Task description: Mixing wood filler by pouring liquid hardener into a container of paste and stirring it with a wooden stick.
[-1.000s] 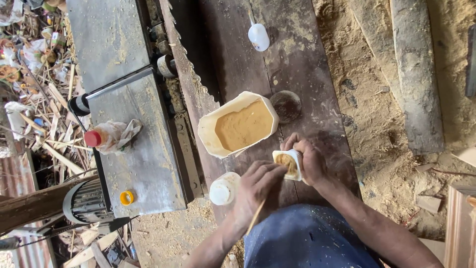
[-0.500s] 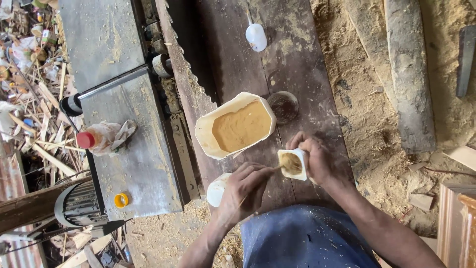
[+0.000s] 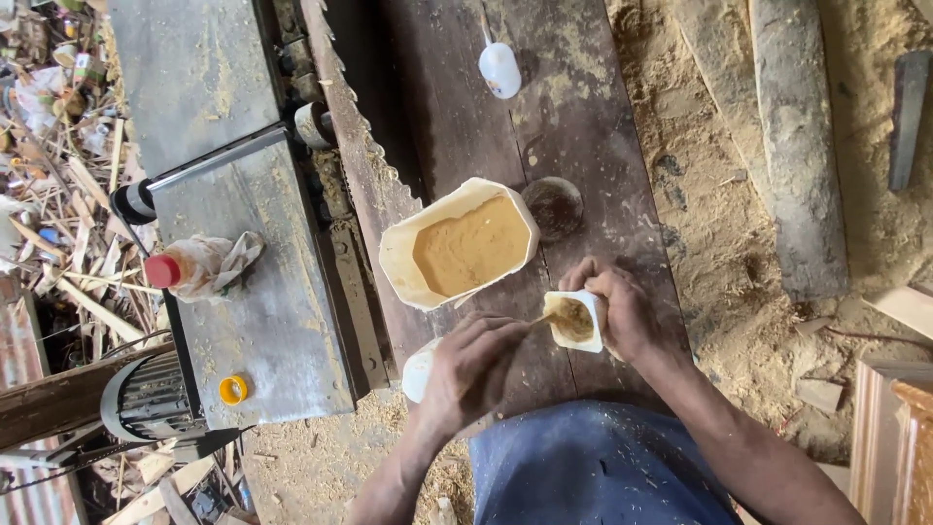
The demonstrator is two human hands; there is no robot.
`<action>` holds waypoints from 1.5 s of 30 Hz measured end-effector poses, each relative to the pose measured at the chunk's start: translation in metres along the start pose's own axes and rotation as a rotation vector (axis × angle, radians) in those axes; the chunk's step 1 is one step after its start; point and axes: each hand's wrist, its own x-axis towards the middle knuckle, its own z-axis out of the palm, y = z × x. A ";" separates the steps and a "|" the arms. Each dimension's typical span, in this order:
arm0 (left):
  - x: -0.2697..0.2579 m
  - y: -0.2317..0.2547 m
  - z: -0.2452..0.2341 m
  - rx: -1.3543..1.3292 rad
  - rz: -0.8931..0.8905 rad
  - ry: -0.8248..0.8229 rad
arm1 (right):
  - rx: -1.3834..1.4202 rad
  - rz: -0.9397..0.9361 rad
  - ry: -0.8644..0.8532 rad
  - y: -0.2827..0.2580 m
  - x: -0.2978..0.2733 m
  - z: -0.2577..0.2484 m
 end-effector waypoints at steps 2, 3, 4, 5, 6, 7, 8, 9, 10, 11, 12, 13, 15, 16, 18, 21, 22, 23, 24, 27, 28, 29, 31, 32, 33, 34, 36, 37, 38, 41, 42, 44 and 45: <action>0.013 0.021 0.013 -0.005 0.048 -0.003 | -0.032 -0.014 -0.038 -0.018 0.000 0.023; 0.020 0.031 0.020 -0.015 0.102 -0.002 | -0.068 -0.033 -0.072 -0.027 0.000 0.033; 0.014 0.025 0.010 -0.019 0.100 -0.005 | -0.067 -0.030 -0.068 -0.020 -0.004 0.026; 0.011 0.018 0.000 -0.073 0.048 -0.052 | -0.061 -0.031 -0.049 -0.017 -0.004 0.019; 0.008 0.012 -0.010 -0.126 -0.004 -0.100 | -0.055 -0.031 -0.030 -0.015 -0.004 0.012; 0.011 0.015 -0.004 -0.120 -0.007 -0.098 | -0.054 -0.030 -0.036 -0.016 0.000 0.016; 0.013 0.019 0.002 -0.005 0.018 -0.057 | -0.052 -0.048 -0.110 -0.017 0.005 0.019; 0.014 0.022 0.010 0.100 0.048 -0.027 | -0.045 -0.067 -0.168 -0.015 0.006 0.021; 0.008 0.021 0.006 0.095 0.049 -0.036 | -0.039 -0.066 -0.160 -0.013 0.002 0.019; 0.006 0.019 0.004 -0.005 0.059 -0.065 | -0.038 -0.057 -0.140 -0.016 0.003 0.016; 0.004 0.018 0.000 -0.104 0.070 -0.095 | -0.036 -0.048 -0.120 -0.020 0.003 0.014; 0.004 0.012 0.007 -0.099 0.068 -0.089 | -0.039 -0.047 -0.128 -0.026 -0.001 0.026; 0.000 0.002 0.019 -0.055 0.120 0.186 | -0.031 -0.154 0.018 -0.030 -0.015 0.051; 0.001 0.013 0.010 -0.054 0.113 0.179 | -0.025 -0.147 0.020 -0.029 -0.012 0.044; 0.011 0.031 -0.004 -0.019 0.080 -0.120 | -0.115 -0.040 -0.118 -0.035 -0.005 0.028; 0.003 0.009 -0.004 0.013 0.040 -0.001 | -0.088 -0.049 -0.097 -0.034 -0.008 0.025; 0.005 0.020 -0.006 0.021 0.033 0.000 | -0.085 -0.045 -0.107 -0.036 -0.006 0.031; 0.011 0.029 -0.006 0.045 0.054 -0.074 | -0.133 -0.068 -0.133 -0.040 -0.005 0.034; 0.016 0.038 -0.007 0.069 0.075 -0.147 | -0.181 -0.091 -0.159 -0.045 -0.005 0.037; 0.015 0.013 -0.018 0.013 0.085 -0.029 | -0.181 -0.014 -0.105 -0.055 -0.014 0.045; 0.007 0.015 -0.009 0.023 0.076 -0.023 | -0.182 -0.009 -0.118 -0.054 -0.010 0.045; 0.002 0.015 -0.001 0.050 0.082 -0.036 | -0.208 -0.054 -0.116 -0.053 -0.008 0.045; 0.000 0.014 0.011 0.071 0.092 -0.047 | -0.239 -0.099 -0.107 -0.048 -0.005 0.041; 0.003 0.013 0.014 0.037 0.087 -0.044 | -0.227 -0.076 -0.097 -0.043 -0.004 0.039; 0.000 0.014 0.014 0.015 0.063 -0.034 | -0.215 -0.041 -0.107 -0.033 -0.003 0.040; 0.005 0.015 0.008 0.020 0.048 -0.027 | -0.218 -0.029 -0.119 -0.026 -0.003 0.039; 0.022 0.011 -0.010 -0.023 0.090 0.018 | -0.018 0.056 -0.141 -0.014 -0.002 0.038; 0.012 0.009 -0.005 -0.024 0.092 0.013 | -0.014 0.055 -0.138 -0.019 -0.001 0.034; 0.004 0.008 0.001 0.065 0.073 -0.019 | -0.118 0.002 -0.137 -0.024 0.000 0.028; 0.008 0.030 0.009 0.050 0.032 -0.038 | -0.142 -0.063 -0.129 -0.026 0.007 0.021; 0.014 0.043 0.009 -0.047 0.001 -0.023 | -0.062 -0.071 -0.132 -0.024 0.009 0.021; 0.008 0.021 0.017 -0.074 0.001 0.021 | 0.008 -0.019 -0.142 -0.015 0.006 0.022; 0.005 0.010 0.020 -0.096 0.006 0.062 | 0.081 0.028 -0.152 -0.010 0.006 0.023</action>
